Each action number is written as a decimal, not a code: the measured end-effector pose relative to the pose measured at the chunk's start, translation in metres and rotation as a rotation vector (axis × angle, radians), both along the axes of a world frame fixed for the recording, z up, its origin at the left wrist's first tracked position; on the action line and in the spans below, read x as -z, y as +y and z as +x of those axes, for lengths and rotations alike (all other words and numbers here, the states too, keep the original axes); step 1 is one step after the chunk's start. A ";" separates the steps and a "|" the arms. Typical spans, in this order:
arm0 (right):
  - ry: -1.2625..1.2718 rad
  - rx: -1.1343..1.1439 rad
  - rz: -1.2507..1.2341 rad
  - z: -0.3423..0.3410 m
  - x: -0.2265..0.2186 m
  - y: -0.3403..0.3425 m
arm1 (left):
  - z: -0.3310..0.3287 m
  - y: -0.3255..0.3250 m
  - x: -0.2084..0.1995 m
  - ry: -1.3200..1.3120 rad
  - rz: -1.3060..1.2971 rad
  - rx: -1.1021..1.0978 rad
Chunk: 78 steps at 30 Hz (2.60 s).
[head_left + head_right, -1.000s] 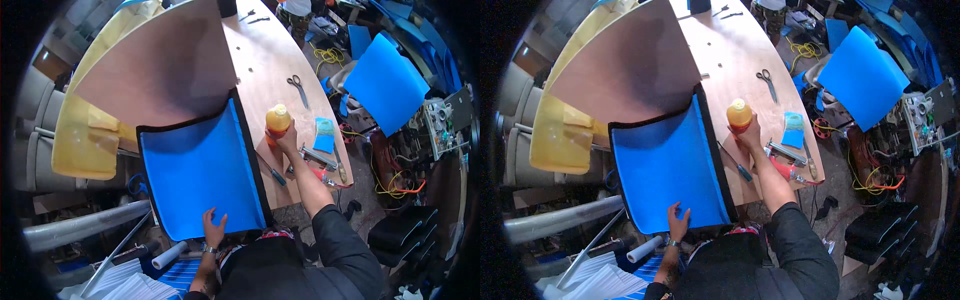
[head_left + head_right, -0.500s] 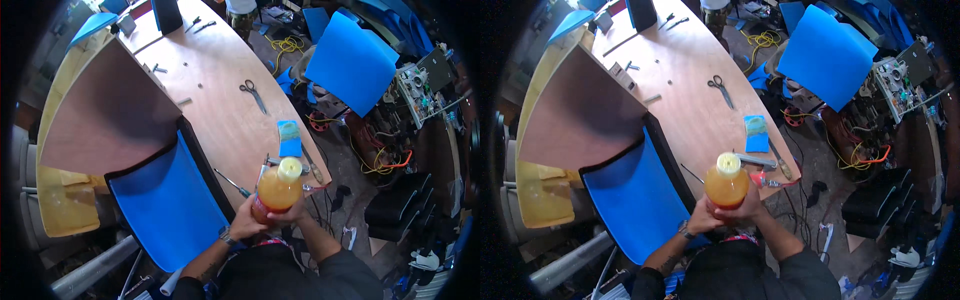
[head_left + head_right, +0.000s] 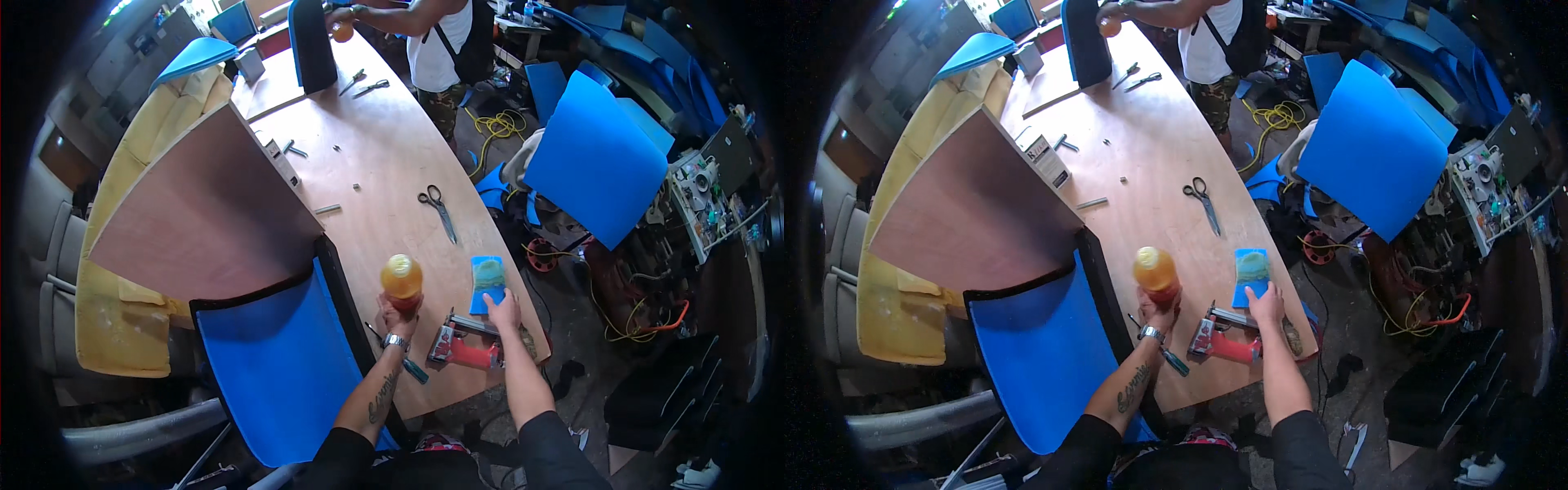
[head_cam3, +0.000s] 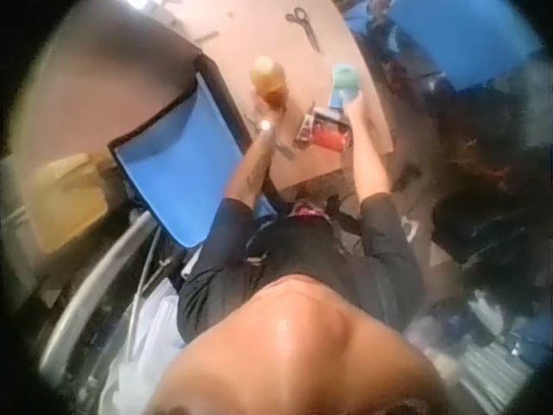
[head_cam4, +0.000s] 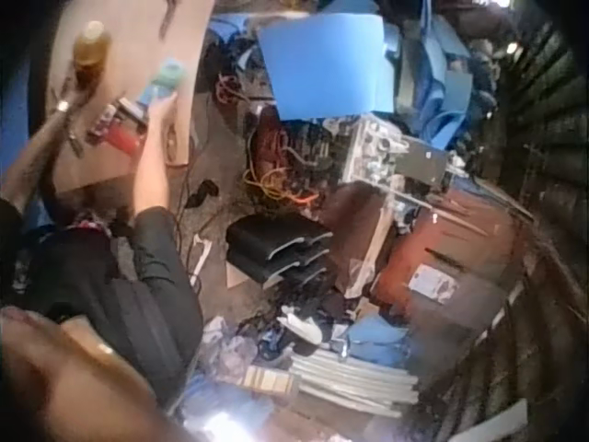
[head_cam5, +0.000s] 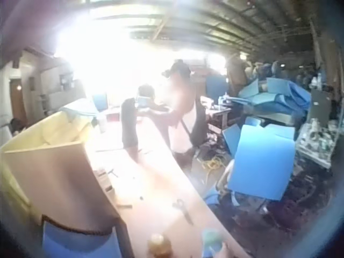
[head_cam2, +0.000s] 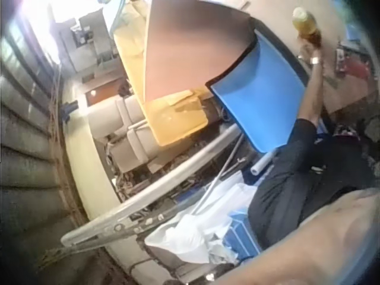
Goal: The person cleans a blue upholstered chair back by first applying a liquid from a bottle and wiping it with a sponge. They then use a knife to scrape the black edge trim of the chair. Finally, they apply more liquid and wipe the surface again with the sponge.
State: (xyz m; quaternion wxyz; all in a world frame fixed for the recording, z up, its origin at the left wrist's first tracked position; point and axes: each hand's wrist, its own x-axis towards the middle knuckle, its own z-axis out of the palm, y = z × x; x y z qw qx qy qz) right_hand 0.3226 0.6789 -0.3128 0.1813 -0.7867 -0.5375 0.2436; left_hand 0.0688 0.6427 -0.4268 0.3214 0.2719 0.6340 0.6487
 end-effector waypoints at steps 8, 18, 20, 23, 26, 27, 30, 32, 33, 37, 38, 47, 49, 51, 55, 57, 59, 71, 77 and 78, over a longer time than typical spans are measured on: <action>0.185 0.240 0.170 0.052 0.057 0.000 | 0.060 -0.006 -0.098 0.238 -0.361 0.083; 1.226 0.127 0.416 0.028 -0.111 -0.078 | 0.099 -0.140 -0.221 -0.146 -0.094 0.342; 1.477 0.138 0.312 0.006 -0.152 -0.118 | 0.106 -0.174 -0.242 -0.292 0.007 0.471; 1.486 -0.014 0.122 -0.024 -0.166 -0.175 | 0.115 -0.208 -0.264 -0.621 0.186 0.501; 1.513 -0.201 0.040 -0.043 -0.171 -0.220 | 0.090 -0.238 -0.303 -0.282 0.009 0.353; 1.523 -0.280 0.028 -0.049 -0.171 -0.232 | 0.082 -0.247 -0.302 -0.333 0.095 0.230; 1.234 -0.314 0.170 -0.046 -0.176 -0.255 | 0.048 -0.290 -0.310 0.043 0.160 0.076; 1.122 -0.335 0.286 -0.039 -0.190 -0.278 | 0.033 -0.320 -0.314 0.022 0.161 0.036; 1.066 -0.335 0.350 -0.034 -0.194 -0.290 | 0.028 -0.334 -0.315 0.011 0.160 0.028; 1.087 -0.626 0.462 -0.039 -0.218 -0.294 | 0.005 -0.382 -0.327 -0.554 0.233 0.295; 1.303 -0.539 0.258 -0.043 -0.235 -0.290 | 0.002 -0.391 -0.327 -0.799 0.345 0.357; 1.363 -0.712 -0.540 -0.052 -0.278 -0.353 | -0.018 -0.444 -0.295 -0.784 0.381 0.739; 1.453 -0.633 -0.511 -0.055 -0.280 -0.371 | -0.013 -0.451 -0.304 -0.812 0.434 0.718; 1.526 -0.592 -0.513 -0.053 -0.270 -0.387 | 0.003 -0.449 -0.319 -0.923 0.454 0.602; 1.376 -0.402 -0.097 -0.070 -0.241 -0.429 | 0.037 -0.443 -0.309 -0.939 0.475 0.415; 1.488 -0.243 0.018 -0.079 -0.231 -0.442 | 0.063 -0.449 -0.316 -1.007 0.523 0.334; 1.501 -0.211 0.088 -0.071 -0.211 -0.440 | 0.090 -0.451 -0.322 -0.647 0.678 0.331; 1.919 -0.038 0.016 -0.042 -0.196 -0.362 | 0.123 -0.348 -0.307 -0.842 0.246 0.260; 1.592 -0.312 -0.057 0.003 -0.170 -0.249 | 0.166 -0.250 -0.286 -0.669 0.106 0.186; 1.573 -0.347 -0.118 0.011 -0.163 -0.234 | 0.167 -0.238 -0.275 -0.542 0.061 0.285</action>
